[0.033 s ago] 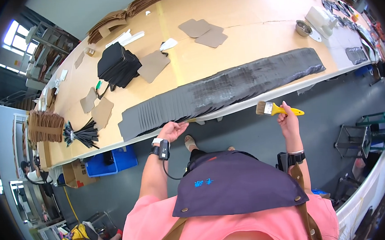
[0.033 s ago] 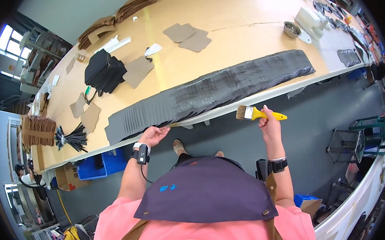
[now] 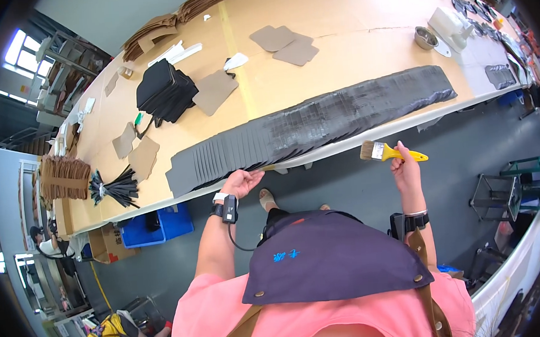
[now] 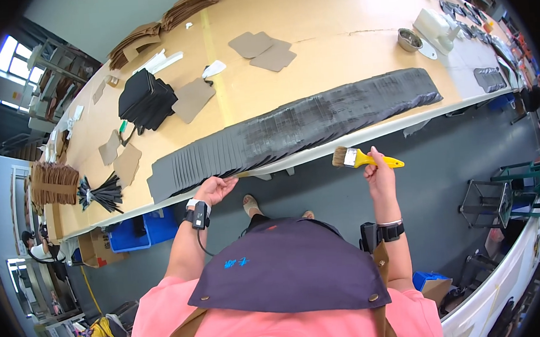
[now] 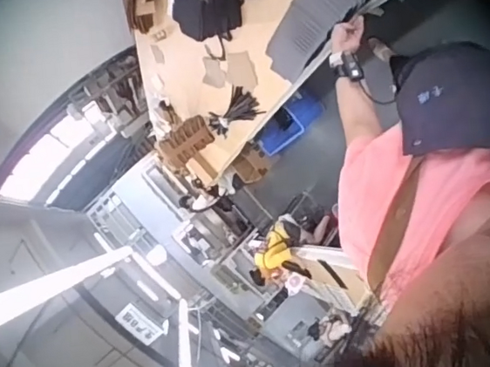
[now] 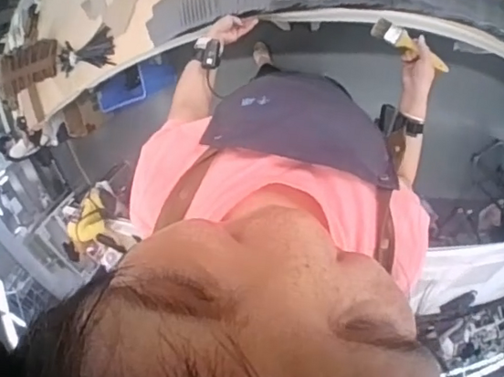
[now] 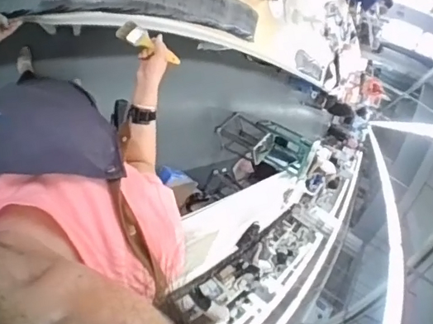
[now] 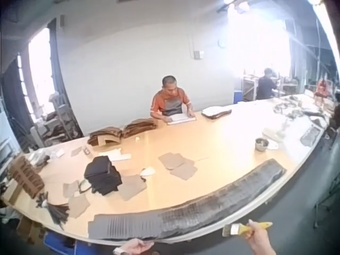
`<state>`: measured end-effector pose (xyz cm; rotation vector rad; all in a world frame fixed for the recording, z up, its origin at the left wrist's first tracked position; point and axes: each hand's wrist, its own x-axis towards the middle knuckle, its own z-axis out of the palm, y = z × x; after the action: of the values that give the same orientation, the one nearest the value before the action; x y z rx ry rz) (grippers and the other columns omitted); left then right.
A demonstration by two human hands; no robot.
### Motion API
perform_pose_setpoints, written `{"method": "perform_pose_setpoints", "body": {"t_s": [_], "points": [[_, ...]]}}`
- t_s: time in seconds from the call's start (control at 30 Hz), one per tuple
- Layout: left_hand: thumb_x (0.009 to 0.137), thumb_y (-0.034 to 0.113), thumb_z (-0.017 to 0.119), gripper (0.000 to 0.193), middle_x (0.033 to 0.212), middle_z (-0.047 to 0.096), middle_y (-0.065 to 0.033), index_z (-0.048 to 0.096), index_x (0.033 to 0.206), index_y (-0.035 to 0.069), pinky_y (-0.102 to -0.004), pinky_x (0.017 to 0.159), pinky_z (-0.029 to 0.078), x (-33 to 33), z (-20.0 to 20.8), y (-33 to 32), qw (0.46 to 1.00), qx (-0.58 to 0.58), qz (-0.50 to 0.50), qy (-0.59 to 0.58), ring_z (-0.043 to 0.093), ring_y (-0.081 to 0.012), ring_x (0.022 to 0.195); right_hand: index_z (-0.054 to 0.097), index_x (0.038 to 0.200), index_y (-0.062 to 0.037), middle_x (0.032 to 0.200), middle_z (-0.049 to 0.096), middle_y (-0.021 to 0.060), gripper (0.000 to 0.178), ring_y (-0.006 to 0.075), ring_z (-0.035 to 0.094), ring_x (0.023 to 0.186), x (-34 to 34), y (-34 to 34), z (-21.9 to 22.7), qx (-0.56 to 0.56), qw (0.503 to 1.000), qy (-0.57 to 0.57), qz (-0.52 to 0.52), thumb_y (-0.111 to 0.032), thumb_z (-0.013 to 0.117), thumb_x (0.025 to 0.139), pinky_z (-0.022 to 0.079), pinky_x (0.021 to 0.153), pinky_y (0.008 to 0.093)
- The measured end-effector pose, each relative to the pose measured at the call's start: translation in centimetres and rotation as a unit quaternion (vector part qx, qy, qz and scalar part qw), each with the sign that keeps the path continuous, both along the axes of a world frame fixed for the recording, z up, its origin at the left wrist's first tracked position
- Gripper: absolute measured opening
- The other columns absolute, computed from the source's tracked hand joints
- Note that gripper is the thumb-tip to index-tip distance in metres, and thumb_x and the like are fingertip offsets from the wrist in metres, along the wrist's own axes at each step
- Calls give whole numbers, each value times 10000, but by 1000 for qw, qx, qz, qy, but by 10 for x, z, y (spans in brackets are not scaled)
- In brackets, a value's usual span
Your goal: Applying a liquid substance, likely a dye or finish, to a long strip of textured leather using a brush.
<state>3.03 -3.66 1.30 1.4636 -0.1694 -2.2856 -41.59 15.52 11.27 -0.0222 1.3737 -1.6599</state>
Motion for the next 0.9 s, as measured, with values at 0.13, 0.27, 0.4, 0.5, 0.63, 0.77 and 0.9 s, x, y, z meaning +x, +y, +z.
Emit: {"method": "perform_pose_setpoints", "body": {"t_s": [0.13,0.27,0.4,0.5,0.63,0.77,0.9], "points": [[782,-154,351,530,1283,522,-292,377,1310,-184,-364,972,554,-2,-7,1,1000,-17,-13,5,600,-343,1162,620,891,-77,608,374,-49,223,75,383,530,-17,13,-8,-8,1000,-7,-17,-284,697,920,321,525,242],[785,-153,341,546,1303,505,-291,361,1330,-189,-373,986,543,-16,0,7,999,-14,-23,-30,586,-343,1182,626,900,-76,619,387,-53,215,64,383,536,-28,23,-15,-5,999,-23,-30,-276,702,918,310,521,228],[792,-148,333,547,1323,483,-292,347,1336,-203,-385,1005,527,-9,2,4,997,-34,-20,-59,561,-352,1216,628,899,-83,631,415,-57,203,50,383,542,-34,28,-18,-2,999,-24,-30,-270,705,916,320,524,224],[795,-150,348,549,1322,487,-285,363,1342,-180,-404,995,530,-12,-4,-2,996,-32,-52,-60,558,-369,1213,627,886,-92,616,408,-56,205,49,385,541,-48,37,-18,2,999,-12,-50,-281,697,922,311,514,223],[879,-117,505,419,1255,527,-254,423,1290,-126,-416,1011,519,-3,-26,13,996,-24,-54,-73,570,-355,1191,609,871,-103,603,406,-53,214,53,375,509,-63,42,-17,-20,998,-11,-56,-292,690,928,292,492,228],[978,141,561,253,1029,701,-186,618,1096,-76,-328,841,587,-46,-2,29,932,-55,-327,-145,707,-237,934,608,885,-108,612,447,-53,212,54,414,501,-83,47,-11,-20,992,0,-128,-293,707,918,308,478,220],[946,242,640,254,939,729,-112,667,1006,-3,-262,758,574,-137,60,27,833,-184,-510,-115,719,-176,865,632,917,-89,643,501,-47,227,57,482,533,-123,48,15,5,983,62,-171,-293,732,902,373,507,193]]}}
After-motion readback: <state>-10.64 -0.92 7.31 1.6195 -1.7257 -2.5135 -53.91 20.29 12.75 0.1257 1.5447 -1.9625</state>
